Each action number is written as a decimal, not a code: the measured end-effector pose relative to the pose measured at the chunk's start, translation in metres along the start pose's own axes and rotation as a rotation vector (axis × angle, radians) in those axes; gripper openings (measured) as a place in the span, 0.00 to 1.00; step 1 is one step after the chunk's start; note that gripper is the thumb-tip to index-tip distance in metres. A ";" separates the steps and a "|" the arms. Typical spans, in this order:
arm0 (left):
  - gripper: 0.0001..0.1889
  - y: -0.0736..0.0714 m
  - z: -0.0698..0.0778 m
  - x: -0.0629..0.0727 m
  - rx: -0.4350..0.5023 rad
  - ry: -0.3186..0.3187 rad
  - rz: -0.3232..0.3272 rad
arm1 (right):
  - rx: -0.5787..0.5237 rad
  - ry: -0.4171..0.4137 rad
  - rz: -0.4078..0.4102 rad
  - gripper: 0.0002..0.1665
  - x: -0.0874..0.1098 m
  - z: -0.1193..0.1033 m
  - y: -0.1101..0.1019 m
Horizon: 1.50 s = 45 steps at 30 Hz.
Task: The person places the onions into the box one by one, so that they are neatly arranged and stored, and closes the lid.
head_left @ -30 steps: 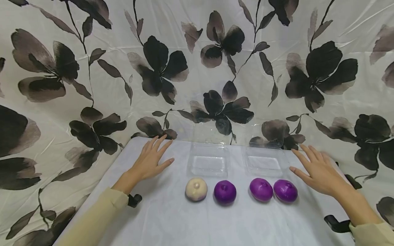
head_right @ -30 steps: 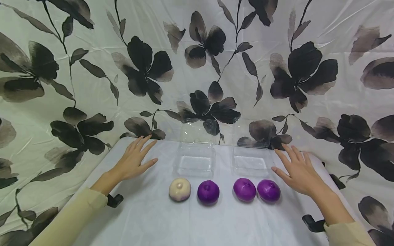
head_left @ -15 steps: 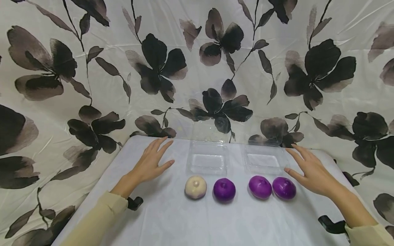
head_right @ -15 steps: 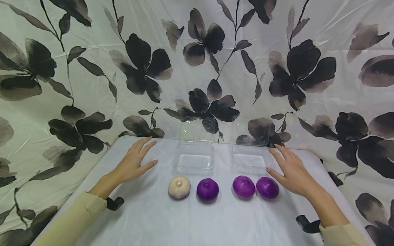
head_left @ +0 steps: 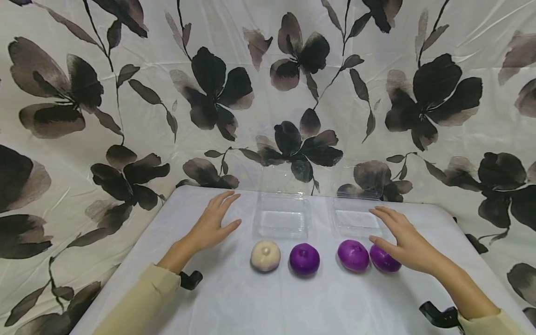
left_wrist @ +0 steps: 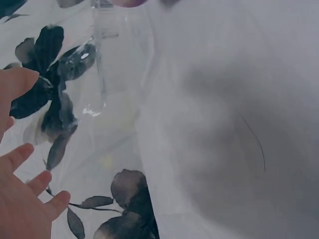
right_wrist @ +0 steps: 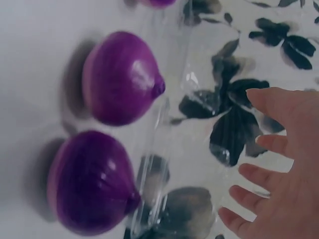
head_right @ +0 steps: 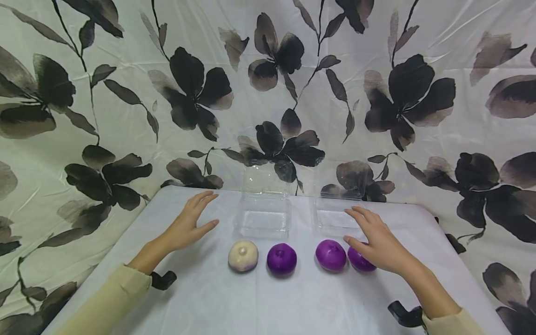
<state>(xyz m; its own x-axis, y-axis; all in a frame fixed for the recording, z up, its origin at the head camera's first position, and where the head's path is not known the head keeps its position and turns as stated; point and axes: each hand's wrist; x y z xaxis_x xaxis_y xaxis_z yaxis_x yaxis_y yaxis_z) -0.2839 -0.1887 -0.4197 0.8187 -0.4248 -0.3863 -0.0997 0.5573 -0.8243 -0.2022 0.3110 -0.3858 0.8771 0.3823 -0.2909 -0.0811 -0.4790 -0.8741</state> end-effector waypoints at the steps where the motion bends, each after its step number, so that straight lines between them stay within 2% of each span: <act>1: 0.37 0.001 0.000 0.000 0.016 -0.008 -0.004 | -0.017 -0.007 -0.002 0.40 -0.001 -0.003 0.002; 6: 0.37 0.006 -0.002 0.001 0.128 -0.034 0.001 | -0.097 -0.048 -0.012 0.40 -0.011 -0.019 0.014; 12: 0.37 0.014 0.002 -0.002 0.235 -0.072 0.006 | -0.128 -0.107 0.003 0.41 -0.020 -0.035 0.028; 20: 0.34 0.029 0.003 -0.008 0.360 -0.163 -0.006 | -0.170 -0.082 -0.053 0.41 -0.029 -0.048 0.049; 25: 0.32 0.033 0.005 -0.014 0.439 -0.280 -0.014 | -0.192 -0.099 -0.076 0.40 -0.033 -0.060 0.063; 28: 0.32 0.037 0.007 -0.019 0.515 -0.373 -0.017 | -0.214 -0.097 -0.104 0.39 -0.035 -0.066 0.073; 32: 0.30 0.045 0.007 -0.026 0.672 -0.496 0.002 | -0.244 -0.080 -0.154 0.39 -0.037 -0.073 0.087; 36: 0.28 0.053 0.006 -0.031 0.834 -0.597 0.027 | -0.266 -0.073 -0.171 0.41 -0.038 -0.075 0.101; 40: 0.27 0.059 0.005 -0.035 0.922 -0.658 0.021 | -0.277 -0.051 -0.173 0.44 -0.037 -0.076 0.110; 45: 0.27 0.063 0.006 -0.040 0.942 -0.712 0.000 | -0.285 -0.046 -0.181 0.46 -0.036 -0.075 0.117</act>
<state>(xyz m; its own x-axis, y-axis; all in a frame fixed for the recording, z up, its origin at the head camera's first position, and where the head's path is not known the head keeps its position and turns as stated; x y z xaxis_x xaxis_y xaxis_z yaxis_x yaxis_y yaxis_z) -0.3197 -0.1319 -0.4538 0.9792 -0.0973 0.1779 0.1127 0.9905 -0.0787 -0.2077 0.1815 -0.4486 0.8421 0.5136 -0.1643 0.2149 -0.5991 -0.7713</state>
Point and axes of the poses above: each hand's wrist, its own x-axis away from the middle knuckle, its own y-axis out of the palm, z = x × y, and after that the axes turned 1 degree about x, right-handed
